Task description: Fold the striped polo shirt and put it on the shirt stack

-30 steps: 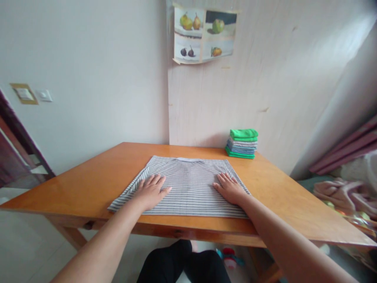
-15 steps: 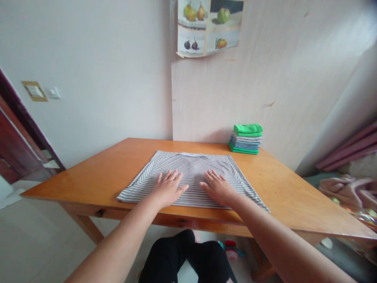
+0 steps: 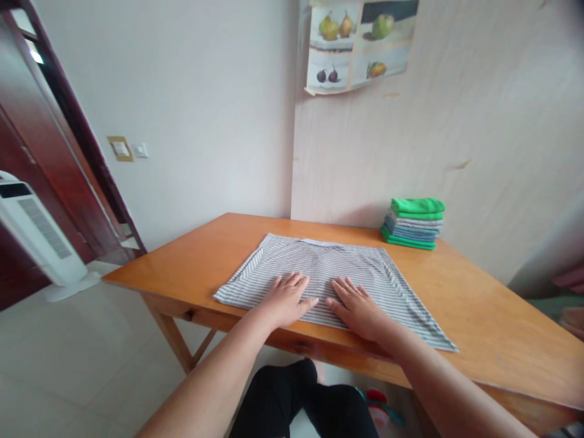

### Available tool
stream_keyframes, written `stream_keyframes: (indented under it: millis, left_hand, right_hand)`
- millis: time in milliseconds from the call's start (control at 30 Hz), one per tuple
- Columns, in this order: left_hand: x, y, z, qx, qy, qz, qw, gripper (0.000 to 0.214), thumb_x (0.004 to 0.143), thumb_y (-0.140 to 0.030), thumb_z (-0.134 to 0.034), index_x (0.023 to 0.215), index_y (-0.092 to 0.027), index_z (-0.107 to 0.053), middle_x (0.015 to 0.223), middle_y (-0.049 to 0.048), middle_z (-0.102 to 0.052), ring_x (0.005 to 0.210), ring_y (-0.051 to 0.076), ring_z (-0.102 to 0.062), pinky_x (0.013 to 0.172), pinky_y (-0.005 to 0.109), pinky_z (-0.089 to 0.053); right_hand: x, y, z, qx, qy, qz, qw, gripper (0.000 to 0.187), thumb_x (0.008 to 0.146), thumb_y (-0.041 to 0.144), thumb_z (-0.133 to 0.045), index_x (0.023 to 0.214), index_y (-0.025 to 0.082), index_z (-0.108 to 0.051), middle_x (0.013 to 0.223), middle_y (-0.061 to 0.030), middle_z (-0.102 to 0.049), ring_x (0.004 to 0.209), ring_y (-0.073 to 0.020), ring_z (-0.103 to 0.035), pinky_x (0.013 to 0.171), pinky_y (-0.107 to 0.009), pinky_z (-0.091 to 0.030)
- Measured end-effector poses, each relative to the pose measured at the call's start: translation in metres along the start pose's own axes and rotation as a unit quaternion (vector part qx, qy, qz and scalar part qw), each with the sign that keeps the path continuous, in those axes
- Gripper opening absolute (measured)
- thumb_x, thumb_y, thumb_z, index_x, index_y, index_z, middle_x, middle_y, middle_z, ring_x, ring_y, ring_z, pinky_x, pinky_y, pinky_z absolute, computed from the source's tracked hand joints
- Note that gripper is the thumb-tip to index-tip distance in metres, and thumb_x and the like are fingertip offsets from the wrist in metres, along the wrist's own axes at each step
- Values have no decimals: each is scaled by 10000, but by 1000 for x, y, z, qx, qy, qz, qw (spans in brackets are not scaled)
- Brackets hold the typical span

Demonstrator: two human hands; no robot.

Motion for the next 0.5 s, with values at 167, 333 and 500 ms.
stream_keyframes:
  millis: [167, 333, 500]
  left_hand:
    - [-16, 63, 20, 33, -39, 93, 994, 803, 934, -703, -167, 1538, -188, -292, 1624, 104, -198, 1497, 312, -139, 1174, 563, -114]
    - [-39, 114, 21, 70, -43, 176, 981, 838, 914, -735, -150, 1534, -194, -307, 1624, 100, -188, 1499, 321, -126, 1171, 562, -89]
    - [-41, 120, 16, 73, -28, 184, 980, 865, 894, -762, -147, 1554, -215, -258, 1631, 85, -153, 1502, 314, -115, 1169, 555, -100]
  right_hand:
    - [-21, -64, 14, -49, -45, -65, 996, 607, 996, 529, -265, 1465, 190, -450, 1582, -129, -312, 1485, -330, -163, 1154, -571, -229]
    - [-43, -117, -6, -128, -39, -61, 989, 447, 963, 445, -388, 1368, 345, -548, 1550, -53, -395, 1452, -367, -261, 1118, -619, -266]
    - [-46, -125, -10, -111, -70, -83, 988, 564, 971, 523, -325, 1454, 261, -453, 1549, -94, -391, 1457, -328, -263, 1141, -549, -285]
Point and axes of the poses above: each hand's wrist, its own x-axis towards the middle knuckle, its own z-axis out of the back of the hand, y = z × x, the point moved 10 cm from there along x, towards the middle knuckle
